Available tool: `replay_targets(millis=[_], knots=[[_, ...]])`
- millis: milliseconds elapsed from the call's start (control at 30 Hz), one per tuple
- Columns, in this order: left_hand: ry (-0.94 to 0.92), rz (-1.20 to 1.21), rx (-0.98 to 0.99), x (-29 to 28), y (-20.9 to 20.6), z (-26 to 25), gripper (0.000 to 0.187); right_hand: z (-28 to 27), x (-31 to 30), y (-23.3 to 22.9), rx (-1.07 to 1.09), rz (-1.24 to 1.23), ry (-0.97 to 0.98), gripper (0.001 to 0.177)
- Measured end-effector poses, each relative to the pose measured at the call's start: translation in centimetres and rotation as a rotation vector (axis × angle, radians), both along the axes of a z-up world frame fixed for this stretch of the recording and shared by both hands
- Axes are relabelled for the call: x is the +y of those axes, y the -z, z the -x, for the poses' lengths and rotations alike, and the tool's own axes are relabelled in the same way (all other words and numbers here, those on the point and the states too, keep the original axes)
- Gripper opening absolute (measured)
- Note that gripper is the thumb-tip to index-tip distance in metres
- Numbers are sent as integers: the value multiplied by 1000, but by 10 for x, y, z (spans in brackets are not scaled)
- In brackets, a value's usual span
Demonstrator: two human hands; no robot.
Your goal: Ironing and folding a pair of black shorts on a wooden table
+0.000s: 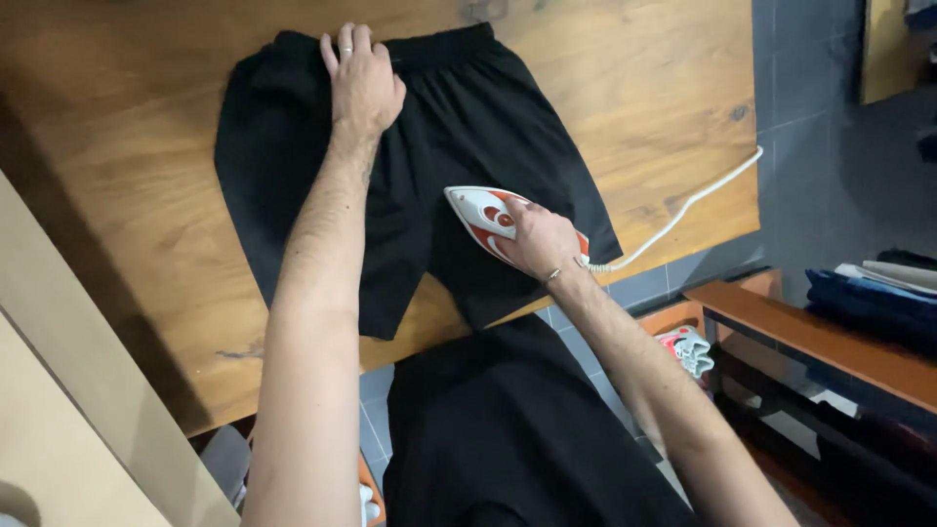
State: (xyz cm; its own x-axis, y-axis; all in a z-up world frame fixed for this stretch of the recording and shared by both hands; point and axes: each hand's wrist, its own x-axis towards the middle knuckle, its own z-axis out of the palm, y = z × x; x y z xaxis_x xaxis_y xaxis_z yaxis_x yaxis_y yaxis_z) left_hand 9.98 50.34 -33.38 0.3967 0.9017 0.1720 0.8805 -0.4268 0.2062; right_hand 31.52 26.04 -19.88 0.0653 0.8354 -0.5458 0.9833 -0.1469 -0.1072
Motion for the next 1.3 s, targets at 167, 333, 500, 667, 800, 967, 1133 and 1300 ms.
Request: replay_targets(millis=[167, 333, 500, 667, 800, 967, 1133, 1300], knots=[[-55, 24, 52, -2, 3, 3, 43, -2, -2, 9, -2, -36, 18, 57], [-109, 91, 164, -3, -27, -11, 60, 1, 7, 0, -41, 101, 74, 65], [76, 80, -87, 0, -17, -58, 67, 6, 2, -6, 39, 49, -113, 56], [9, 133, -42, 12, -1, -96, 75, -4, -6, 0, 66, -2, -119, 60], [-23, 240, -95, 29, 3, -110, 49, -15, 7, -36, 108, 89, 95, 78], [7, 152, -104, 41, 17, -112, 44, -39, 40, -49, 65, -11, 225, 57], [125, 239, -79, 43, -1, -109, 63, -53, 84, -41, 45, -17, 254, 57], [164, 245, -298, 52, 29, -116, 26, -47, 106, -16, 27, 22, 123, 65]])
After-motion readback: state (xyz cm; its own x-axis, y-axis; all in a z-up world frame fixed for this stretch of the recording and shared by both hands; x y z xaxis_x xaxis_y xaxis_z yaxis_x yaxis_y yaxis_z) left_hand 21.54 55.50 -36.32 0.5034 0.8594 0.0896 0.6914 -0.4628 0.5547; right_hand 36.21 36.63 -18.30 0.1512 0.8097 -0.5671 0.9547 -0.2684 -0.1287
